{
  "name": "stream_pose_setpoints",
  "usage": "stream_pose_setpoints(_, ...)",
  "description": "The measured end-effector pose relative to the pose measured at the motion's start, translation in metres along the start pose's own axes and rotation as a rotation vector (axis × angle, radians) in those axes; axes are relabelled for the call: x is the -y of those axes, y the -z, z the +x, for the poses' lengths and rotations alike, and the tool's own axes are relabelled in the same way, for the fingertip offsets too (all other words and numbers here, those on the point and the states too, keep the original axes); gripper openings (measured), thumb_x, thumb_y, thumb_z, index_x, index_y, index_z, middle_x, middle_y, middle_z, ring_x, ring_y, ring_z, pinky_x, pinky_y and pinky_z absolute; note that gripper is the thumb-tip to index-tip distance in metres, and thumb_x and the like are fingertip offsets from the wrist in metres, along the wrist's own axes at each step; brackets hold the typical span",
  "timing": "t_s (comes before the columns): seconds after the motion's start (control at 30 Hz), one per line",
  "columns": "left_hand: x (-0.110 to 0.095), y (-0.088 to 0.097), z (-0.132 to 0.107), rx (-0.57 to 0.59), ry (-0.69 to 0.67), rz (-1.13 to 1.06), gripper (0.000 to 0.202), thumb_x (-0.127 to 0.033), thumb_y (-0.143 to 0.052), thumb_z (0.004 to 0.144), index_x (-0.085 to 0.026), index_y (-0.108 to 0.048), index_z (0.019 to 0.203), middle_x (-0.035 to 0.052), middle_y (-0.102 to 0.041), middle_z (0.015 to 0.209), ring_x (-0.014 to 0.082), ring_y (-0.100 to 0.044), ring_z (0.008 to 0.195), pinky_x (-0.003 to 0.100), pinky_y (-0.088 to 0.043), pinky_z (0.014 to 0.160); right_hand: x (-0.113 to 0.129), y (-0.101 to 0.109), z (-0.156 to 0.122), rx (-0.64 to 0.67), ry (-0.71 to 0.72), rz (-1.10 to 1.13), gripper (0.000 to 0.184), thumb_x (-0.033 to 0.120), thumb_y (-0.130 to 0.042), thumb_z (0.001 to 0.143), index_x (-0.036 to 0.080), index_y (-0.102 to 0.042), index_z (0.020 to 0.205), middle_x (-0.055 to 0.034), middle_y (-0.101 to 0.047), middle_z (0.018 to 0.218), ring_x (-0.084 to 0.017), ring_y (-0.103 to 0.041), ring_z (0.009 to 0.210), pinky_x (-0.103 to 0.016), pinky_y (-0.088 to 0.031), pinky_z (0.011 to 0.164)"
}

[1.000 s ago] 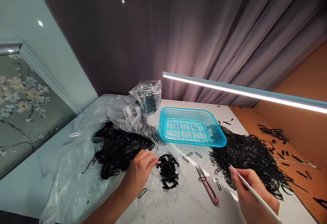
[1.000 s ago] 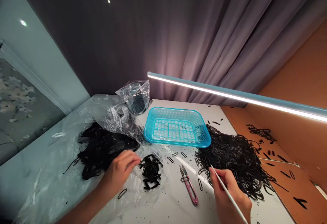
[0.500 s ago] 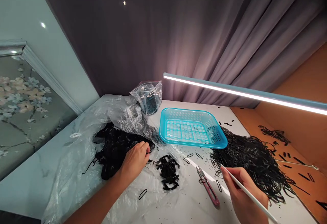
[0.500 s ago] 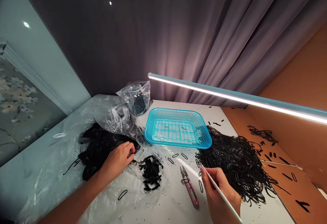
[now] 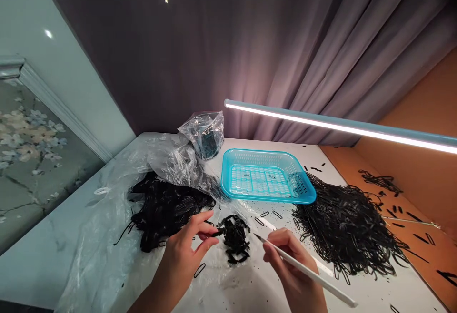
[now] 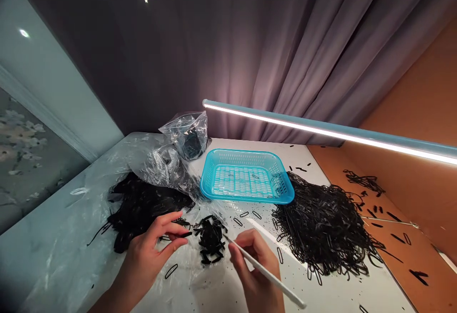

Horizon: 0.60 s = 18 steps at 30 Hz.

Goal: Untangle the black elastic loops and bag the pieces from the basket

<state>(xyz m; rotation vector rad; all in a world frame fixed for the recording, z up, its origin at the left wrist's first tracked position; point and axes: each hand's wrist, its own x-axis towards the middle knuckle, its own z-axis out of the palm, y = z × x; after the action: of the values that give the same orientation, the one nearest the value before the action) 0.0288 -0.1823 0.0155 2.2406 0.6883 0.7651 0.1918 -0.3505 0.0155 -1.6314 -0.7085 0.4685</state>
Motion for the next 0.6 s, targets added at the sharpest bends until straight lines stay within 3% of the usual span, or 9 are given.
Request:
stream_pose_setpoints(0.23, -0.008, -0.003, -0.006, -0.022, -0.143, 0.055, 0.056, -0.017, -0.072, 0.084, -0.033, -0.047, 0.132, -0.0047, -0.074, 0.089, 0.0141, -0.072, 0.082, 0.023, -0.054, 0.086, 0.004, -0.025, -0.007, 0.117, -0.230, 0.469, 0.029, 0.044, -0.074, 0.081, 0.019, -0.064, 0.069, -0.0100, -0.068, 0.101, -0.025, -0.066, 0.089, -0.035, -0.052, 0.080)
stream_pose_setpoints(0.6, -0.012, -0.004, -0.010, 0.011, -0.237, 0.080, 0.057, -0.014, -0.065, 0.089, -0.034, -0.043, 0.137, -0.0012, -0.071, 0.090, 0.0158, -0.072, 0.083, 0.023, -0.057, 0.082, -0.005, -0.026, -0.010, 0.180, -0.232, 0.529, 0.024, 0.040, -0.071, 0.084, 0.020, -0.065, 0.073, -0.0077, -0.068, 0.100, -0.024, -0.066, 0.091, -0.035, -0.050, 0.083)
